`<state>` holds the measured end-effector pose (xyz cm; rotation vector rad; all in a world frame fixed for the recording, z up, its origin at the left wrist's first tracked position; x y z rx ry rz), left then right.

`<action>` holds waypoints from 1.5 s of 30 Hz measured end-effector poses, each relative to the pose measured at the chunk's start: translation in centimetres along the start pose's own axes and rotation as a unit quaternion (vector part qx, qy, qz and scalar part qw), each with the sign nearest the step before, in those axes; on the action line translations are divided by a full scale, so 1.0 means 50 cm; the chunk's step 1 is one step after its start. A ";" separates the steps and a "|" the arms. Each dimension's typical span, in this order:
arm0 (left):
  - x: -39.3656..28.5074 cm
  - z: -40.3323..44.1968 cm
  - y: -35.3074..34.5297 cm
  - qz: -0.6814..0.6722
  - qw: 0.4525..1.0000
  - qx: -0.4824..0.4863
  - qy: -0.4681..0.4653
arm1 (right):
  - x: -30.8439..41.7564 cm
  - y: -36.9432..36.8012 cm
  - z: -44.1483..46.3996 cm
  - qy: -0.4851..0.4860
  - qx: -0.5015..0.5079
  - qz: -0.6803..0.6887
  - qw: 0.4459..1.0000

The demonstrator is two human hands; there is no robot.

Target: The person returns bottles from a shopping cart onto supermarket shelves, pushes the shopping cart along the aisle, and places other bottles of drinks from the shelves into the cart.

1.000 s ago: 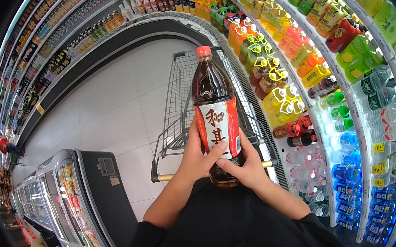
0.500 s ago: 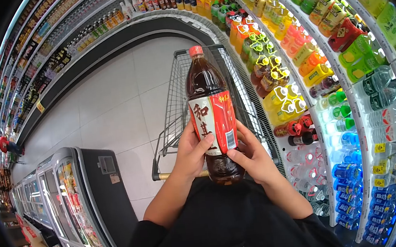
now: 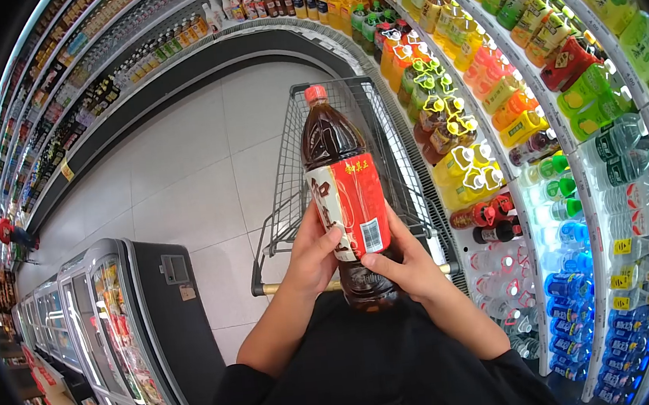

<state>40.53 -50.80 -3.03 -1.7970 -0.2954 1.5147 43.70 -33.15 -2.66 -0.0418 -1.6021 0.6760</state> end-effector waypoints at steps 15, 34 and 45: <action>-0.007 0.009 -0.012 0.109 0.993 0.017 -0.032 | 0.001 -0.017 -0.013 0.097 -0.099 -0.262 0.955; 0.020 0.031 0.081 -0.115 0.990 0.064 0.046 | -0.042 0.028 0.004 -0.040 0.047 0.093 0.994; 0.026 0.017 0.076 -0.029 1.000 -0.004 -0.005 | -0.029 0.006 0.015 0.005 0.020 -0.011 1.000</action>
Point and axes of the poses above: each hand's wrist, its own z-axis towards the middle knuckle, its own y-axis out of the back of the hand, x = y × z, the point moved 1 cm from there along z, towards the middle knuckle, and after that the axes turned 5 degrees about x, right-handed, at the moved point
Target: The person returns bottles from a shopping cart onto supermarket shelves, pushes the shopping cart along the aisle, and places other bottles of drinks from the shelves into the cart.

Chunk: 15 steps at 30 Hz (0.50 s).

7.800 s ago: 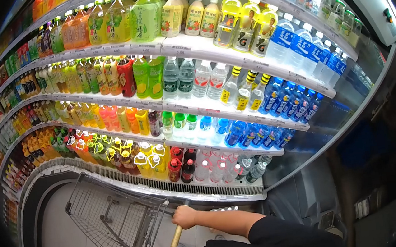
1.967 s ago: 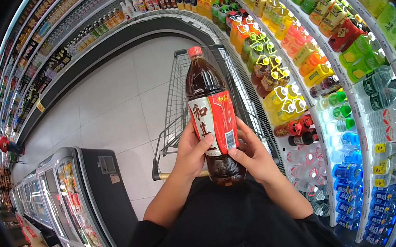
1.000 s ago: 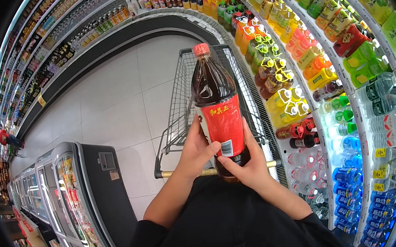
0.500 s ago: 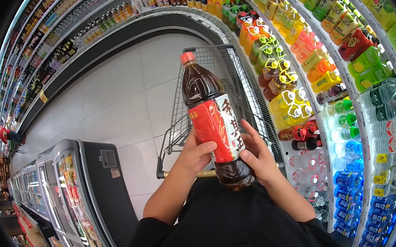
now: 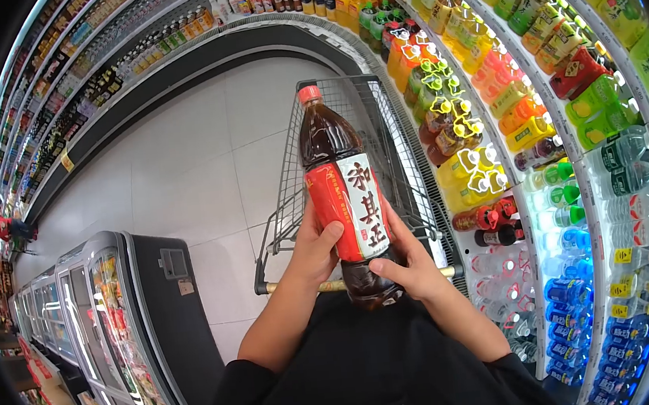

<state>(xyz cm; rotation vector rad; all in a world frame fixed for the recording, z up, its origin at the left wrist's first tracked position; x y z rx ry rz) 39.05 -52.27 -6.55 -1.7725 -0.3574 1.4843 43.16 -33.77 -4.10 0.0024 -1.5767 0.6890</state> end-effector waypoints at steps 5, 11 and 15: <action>-0.025 0.004 -0.016 0.028 0.999 -0.007 0.018 | -0.003 -0.006 -0.001 0.041 -0.023 -0.130 0.990; -0.018 0.001 -0.008 0.046 0.999 -0.004 0.015 | 0.013 -0.026 -0.010 0.023 -0.037 -0.208 0.977; -0.023 -0.003 -0.016 0.038 0.999 -0.005 0.025 | 0.017 -0.029 -0.012 0.010 -0.045 -0.218 0.975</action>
Point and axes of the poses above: each hand's wrist, its own z-axis towards the middle knuckle, its own y-axis out of the back of the hand, x = y × z, the point moved 1 cm from there along z, towards the middle knuckle, and after that the axes turned 5 degrees about x, right-handed, at the moved point
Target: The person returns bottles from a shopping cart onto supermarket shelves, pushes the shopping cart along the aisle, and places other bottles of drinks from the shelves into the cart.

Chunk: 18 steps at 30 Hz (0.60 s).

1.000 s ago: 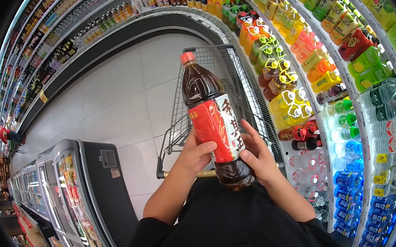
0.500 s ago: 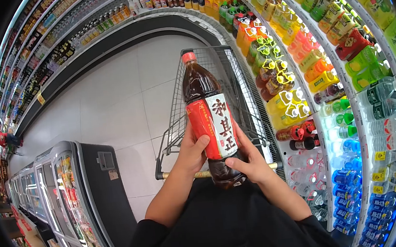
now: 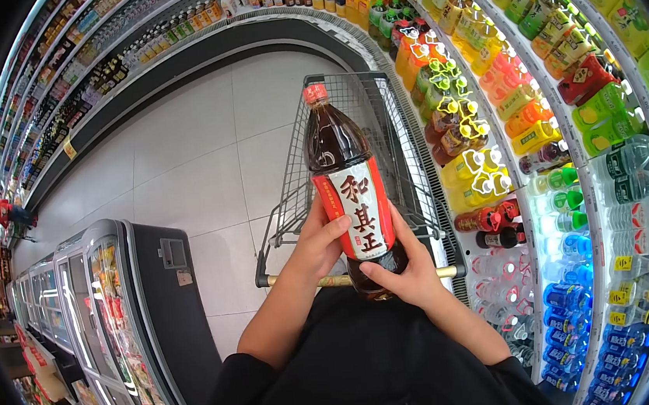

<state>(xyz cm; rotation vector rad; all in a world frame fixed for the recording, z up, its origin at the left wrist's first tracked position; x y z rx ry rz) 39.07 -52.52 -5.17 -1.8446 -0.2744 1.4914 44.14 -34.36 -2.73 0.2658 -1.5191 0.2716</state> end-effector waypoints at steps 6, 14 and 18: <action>-0.004 -0.005 -0.003 -0.004 1.000 0.012 0.002 | -0.011 -0.030 -0.021 0.061 -0.074 -0.054 0.994; -0.014 0.003 -0.076 0.167 0.983 -0.021 -0.075 | -0.012 -0.026 -0.016 0.064 -0.126 -0.103 0.985; -0.015 0.006 -0.066 0.138 0.990 -0.034 -0.017 | -0.009 -0.027 -0.012 0.068 -0.128 -0.158 0.977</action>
Point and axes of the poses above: each hand's wrist, its own z-axis towards the middle knuckle, its own y-axis out of the back of the hand, x = y × z, the point moved 1 cm from there along z, towards the middle knuckle, and after that the axes turned 5 degrees about x, right-handed, at the moved point
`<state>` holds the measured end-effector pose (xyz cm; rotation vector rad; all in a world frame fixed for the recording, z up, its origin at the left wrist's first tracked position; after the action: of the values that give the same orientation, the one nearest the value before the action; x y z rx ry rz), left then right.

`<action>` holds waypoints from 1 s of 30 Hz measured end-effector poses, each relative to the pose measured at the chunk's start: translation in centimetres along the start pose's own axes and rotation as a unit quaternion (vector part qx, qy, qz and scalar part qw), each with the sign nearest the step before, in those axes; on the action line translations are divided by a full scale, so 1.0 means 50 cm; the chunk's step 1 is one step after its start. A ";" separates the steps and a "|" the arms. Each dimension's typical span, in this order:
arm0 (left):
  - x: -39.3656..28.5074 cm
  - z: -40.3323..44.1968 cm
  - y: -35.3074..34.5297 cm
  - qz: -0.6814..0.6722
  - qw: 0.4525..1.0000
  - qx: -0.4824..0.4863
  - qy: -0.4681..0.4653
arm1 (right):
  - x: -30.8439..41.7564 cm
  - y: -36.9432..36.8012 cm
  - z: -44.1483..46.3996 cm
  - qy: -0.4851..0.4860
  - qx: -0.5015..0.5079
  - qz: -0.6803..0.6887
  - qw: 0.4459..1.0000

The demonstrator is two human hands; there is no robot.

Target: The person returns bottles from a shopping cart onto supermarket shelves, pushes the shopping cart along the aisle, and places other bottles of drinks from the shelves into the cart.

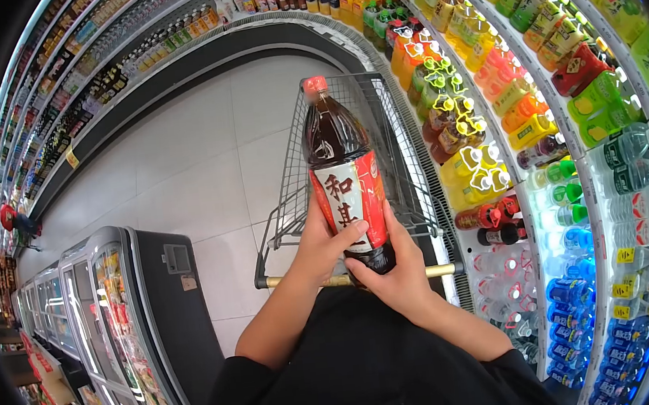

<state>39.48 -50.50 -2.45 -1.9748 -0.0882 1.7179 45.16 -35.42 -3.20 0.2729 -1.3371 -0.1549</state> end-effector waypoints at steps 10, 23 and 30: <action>0.038 0.003 0.046 -0.147 0.989 0.018 0.024 | 0.026 0.024 -0.002 0.023 0.083 0.026 0.996; 0.037 -0.009 0.056 -0.219 0.972 0.078 0.021 | 0.035 0.014 -0.015 0.058 0.110 0.004 0.992; 0.022 -0.014 0.043 -0.304 0.947 0.105 0.009 | 0.044 0.029 -0.019 0.085 0.135 -0.013 0.987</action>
<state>39.78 -52.18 -4.31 -1.5827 -0.4393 1.2458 46.54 -34.53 -0.95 0.5217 -1.1842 0.0283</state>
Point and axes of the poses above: each hand's wrist, its own z-axis towards the middle knuckle, its own y-axis out of the back of the hand, x = y × z, the point moved 1 cm from there along z, towards the middle knuckle, and after that the axes turned 5 degrees about x, right-handed, at the moved point
